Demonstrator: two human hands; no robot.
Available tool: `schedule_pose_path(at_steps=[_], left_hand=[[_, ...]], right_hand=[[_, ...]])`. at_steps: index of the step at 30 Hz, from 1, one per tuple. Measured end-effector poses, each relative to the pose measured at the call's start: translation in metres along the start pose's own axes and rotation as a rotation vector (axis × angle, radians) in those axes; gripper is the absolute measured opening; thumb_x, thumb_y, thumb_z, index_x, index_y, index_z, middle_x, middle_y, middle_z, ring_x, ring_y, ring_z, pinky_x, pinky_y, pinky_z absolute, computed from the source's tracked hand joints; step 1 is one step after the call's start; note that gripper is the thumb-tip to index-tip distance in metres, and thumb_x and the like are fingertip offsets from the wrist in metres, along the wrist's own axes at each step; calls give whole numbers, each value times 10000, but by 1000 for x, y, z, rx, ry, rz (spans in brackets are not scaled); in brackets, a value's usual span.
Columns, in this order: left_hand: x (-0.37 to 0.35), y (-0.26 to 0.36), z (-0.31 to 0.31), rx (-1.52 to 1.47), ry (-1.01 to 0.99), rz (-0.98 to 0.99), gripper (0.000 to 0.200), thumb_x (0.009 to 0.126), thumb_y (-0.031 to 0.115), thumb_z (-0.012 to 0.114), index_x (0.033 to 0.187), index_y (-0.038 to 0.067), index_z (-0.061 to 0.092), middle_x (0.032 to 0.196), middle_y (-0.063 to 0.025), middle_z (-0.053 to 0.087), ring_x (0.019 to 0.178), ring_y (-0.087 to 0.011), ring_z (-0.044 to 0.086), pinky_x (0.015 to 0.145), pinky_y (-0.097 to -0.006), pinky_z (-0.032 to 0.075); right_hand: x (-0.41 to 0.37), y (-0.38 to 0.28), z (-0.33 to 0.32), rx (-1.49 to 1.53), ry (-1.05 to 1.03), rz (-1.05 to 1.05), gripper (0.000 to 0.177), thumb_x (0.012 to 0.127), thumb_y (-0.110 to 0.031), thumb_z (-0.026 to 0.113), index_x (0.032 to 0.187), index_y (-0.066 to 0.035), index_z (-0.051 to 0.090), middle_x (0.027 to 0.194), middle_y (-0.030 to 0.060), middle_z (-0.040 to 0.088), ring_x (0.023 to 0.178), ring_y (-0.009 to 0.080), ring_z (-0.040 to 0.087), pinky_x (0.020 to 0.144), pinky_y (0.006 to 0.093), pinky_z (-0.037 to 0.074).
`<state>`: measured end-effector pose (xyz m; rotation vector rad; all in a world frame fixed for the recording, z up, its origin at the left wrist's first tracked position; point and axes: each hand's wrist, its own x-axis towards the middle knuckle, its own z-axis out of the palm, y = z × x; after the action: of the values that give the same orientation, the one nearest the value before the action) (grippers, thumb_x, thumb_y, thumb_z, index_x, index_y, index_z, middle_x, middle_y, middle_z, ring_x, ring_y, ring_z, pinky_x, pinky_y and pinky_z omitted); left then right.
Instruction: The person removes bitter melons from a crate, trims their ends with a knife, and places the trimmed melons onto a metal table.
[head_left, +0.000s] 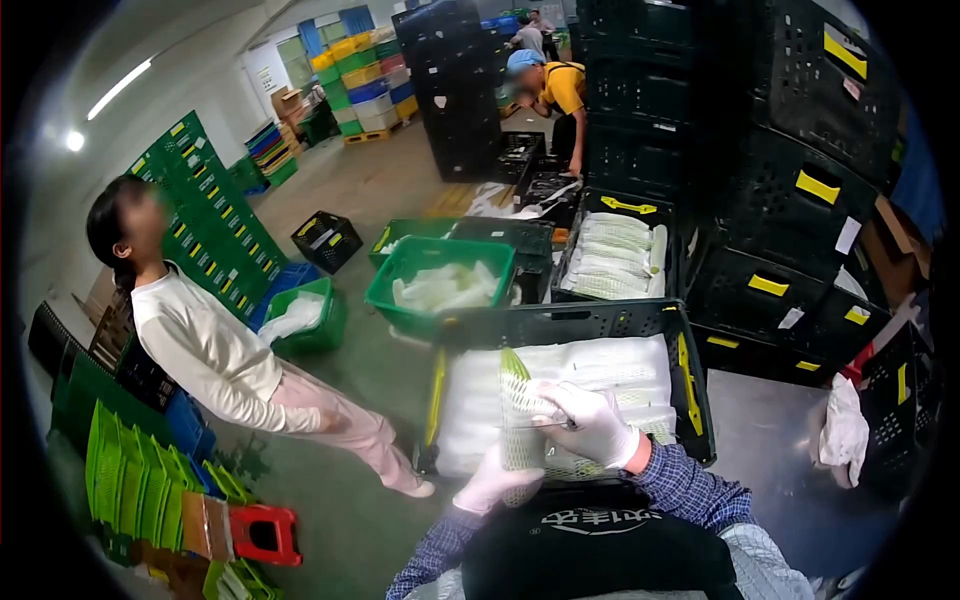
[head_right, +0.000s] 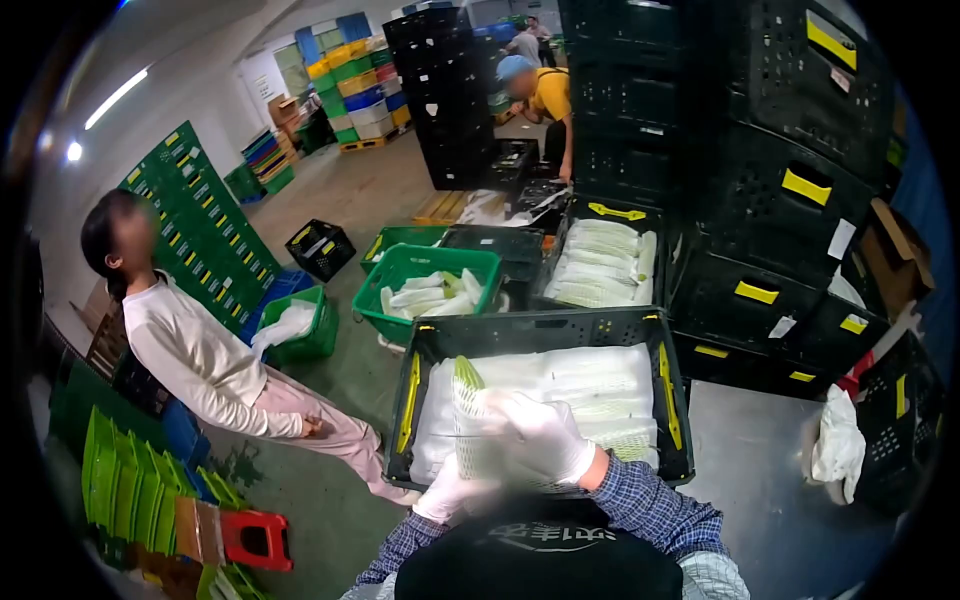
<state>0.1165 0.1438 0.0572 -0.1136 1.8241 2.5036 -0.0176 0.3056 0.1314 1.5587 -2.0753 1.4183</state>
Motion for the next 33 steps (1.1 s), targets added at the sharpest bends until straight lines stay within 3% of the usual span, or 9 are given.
schedule_pose_path(at_steps=[6, 13, 17, 20, 21, 23, 27, 28, 33], left_hand=[[8, 0, 15, -222, -30, 21, 546, 784, -9, 758, 1290, -12, 554, 1153, -83, 661, 1027, -168, 648, 919, -320, 518], [11, -1, 27, -76, 42, 86, 574, 777, -54, 737, 1315, -16, 540, 1150, -95, 668, 1041, -181, 650, 954, -328, 508], [14, -7, 33, 67, 66, 163, 597, 775, -69, 730, 1337, -15, 535, 1188, -87, 659, 1084, -185, 633, 984, -340, 494], [7, -2, 46, -47, 127, 64, 577, 799, -42, 721, 1345, -21, 534, 1221, -92, 650, 1122, -208, 611, 999, -351, 485], [4, -2, 50, -76, 121, 36, 572, 807, -33, 718, 1348, -21, 532, 1235, -95, 644, 1128, -209, 607, 1002, -351, 484], [2, 2, 54, -117, 102, -6, 561, 824, -13, 712, 1354, -23, 527, 1263, -100, 631, 1140, -210, 599, 1006, -351, 481], [-3, 10, 63, -205, 81, 76, 561, 801, -3, 733, 1323, 6, 528, 1178, -92, 659, 1087, -220, 647, 967, -360, 515], [1, 4, 52, -98, 72, 42, 553, 799, 14, 747, 1311, 5, 537, 1138, -101, 677, 1066, -229, 662, 959, -365, 522], [-14, 7, 61, -213, 113, 4, 592, 801, -2, 736, 1347, 15, 507, 1160, -100, 662, 1084, -239, 650, 972, -372, 516]], right_hand=[[2, 3, -27, 53, -132, -8, 357, 849, -107, 722, 1196, -74, 645, 935, 116, 665, 828, 292, 670, 717, 340, 553], [5, -12, -48, -48, -177, 30, 354, 799, -109, 771, 1134, -60, 666, 951, 112, 690, 804, 243, 699, 726, 311, 556], [13, -15, -80, -117, -145, 104, 464, 770, -52, 730, 1225, -58, 640, 970, 122, 696, 845, 231, 704, 763, 335, 559], [31, 15, -111, -416, 94, -2, 491, 835, -216, 686, 1297, -81, 592, 1026, 118, 685, 871, 247, 687, 771, 353, 557], [41, 16, -121, -269, 126, 290, 499, 828, -228, 691, 1293, -76, 589, 1020, 125, 680, 849, 273, 683, 767, 348, 553], [55, 55, -137, -431, 193, 315, 530, 841, -283, 668, 1310, -56, 568, 1036, 157, 681, 879, 293, 682, 779, 362, 545], [74, 102, -153, -711, 97, 284, 573, 856, -260, 612, 1374, -42, 502, 1046, 154, 685, 1013, 330, 651, 881, 413, 517], [89, 85, -160, -706, -87, 464, 623, 861, -210, 581, 1439, -31, 433, 1118, 178, 682, 1081, 341, 636, 900, 418, 515], [158, 84, -172, -849, -232, 553, 693, 868, -131, 563, 1510, -13, 330, 1226, 237, 644, 1107, 361, 633, 931, 425, 505]])
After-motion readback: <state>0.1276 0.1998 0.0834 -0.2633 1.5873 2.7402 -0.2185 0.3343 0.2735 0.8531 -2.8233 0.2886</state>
